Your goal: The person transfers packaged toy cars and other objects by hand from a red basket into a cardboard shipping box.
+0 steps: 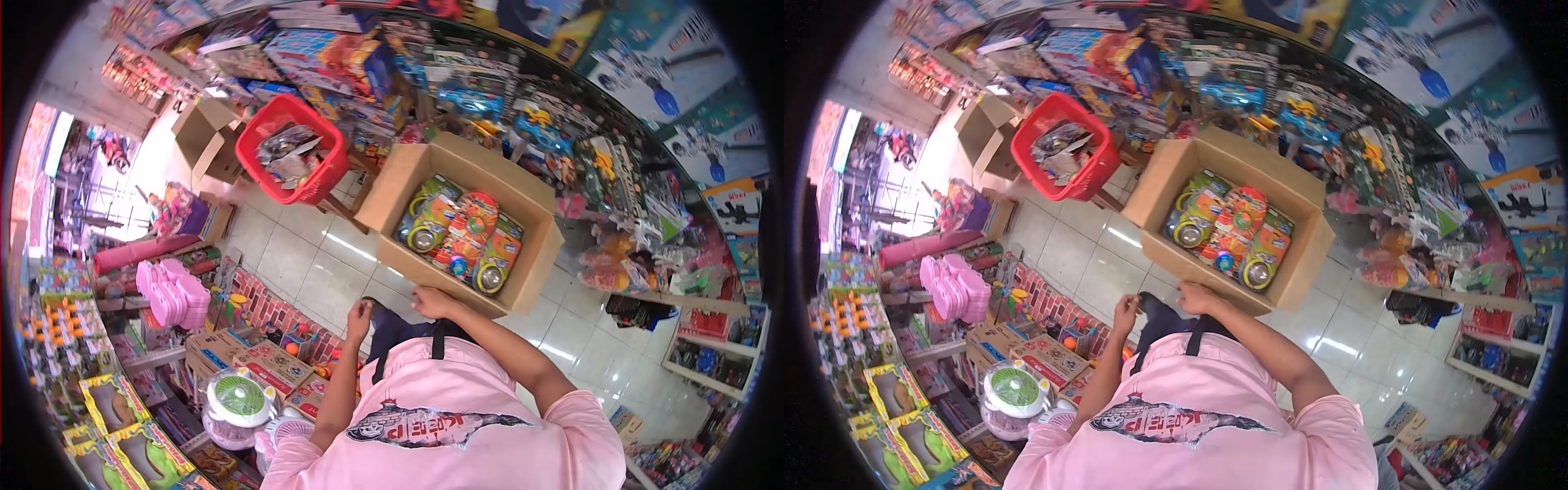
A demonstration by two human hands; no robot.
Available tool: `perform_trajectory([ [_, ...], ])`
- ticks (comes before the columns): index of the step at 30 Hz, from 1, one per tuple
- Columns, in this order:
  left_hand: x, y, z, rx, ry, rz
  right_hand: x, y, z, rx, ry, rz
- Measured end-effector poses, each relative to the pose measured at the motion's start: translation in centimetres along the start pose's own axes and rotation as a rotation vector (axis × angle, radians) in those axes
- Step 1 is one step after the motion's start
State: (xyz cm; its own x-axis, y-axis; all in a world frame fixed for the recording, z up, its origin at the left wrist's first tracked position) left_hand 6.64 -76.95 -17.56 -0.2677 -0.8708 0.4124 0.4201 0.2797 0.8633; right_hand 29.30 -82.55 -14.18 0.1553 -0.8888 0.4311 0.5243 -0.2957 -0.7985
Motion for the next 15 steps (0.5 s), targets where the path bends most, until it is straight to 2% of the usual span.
perform_trajectory([
  [2, 1.3, -7.2, 2.2, -0.039, -0.029, 0.146, -1.7, 3.4, -1.9, 0.007, -0.085, -0.225],
  [3, 2.6, -11.3, 3.3, -0.063, -0.078, 0.317, -2.1, 5.2, -2.7, -0.030, -0.114, -0.317],
  [5, 5.4, -18.5, 5.6, -0.040, -0.124, 0.614, -4.5, 10.7, -5.0, 0.119, 0.011, -0.214],
  [6, 7.3, -21.4, 6.9, 0.001, -0.121, 0.744, -4.3, 13.0, -5.5, 0.122, 0.007, -0.331],
  [9, 11.7, -24.6, 12.0, 0.052, -0.001, 0.853, -2.3, 20.9, -7.5, 0.158, 0.032, -0.628],
  [11, 12.9, -29.6, 14.3, 0.147, -0.006, 0.824, 0.8, 18.0, -6.2, 0.319, -0.135, -0.837],
  [12, 13.0, -31.1, 15.0, 0.207, -0.021, 0.792, 1.7, 19.4, -6.9, 0.274, -0.141, -0.929],
  [13, 13.6, -31.1, 16.2, 0.356, 0.110, 0.790, 2.5, 21.1, -7.4, 0.225, -0.147, -1.021],
  [15, 14.6, -32.3, 18.2, 0.379, 0.141, 0.797, 1.1, 20.8, -7.9, 0.218, -0.144, -1.001],
])
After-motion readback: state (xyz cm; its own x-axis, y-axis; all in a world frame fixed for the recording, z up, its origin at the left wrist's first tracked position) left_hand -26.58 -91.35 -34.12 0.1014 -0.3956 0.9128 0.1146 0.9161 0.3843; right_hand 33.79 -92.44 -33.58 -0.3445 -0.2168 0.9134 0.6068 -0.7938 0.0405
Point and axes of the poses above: each hand's wrist, its own x-axis away from the middle knuckle, its own z-axis out of the back of the hand, y = z × x, the point moved 10 cm from there along -x, towards the middle knuckle, and after that the axes turned 1 degree about -x, right-handed, at the moved point
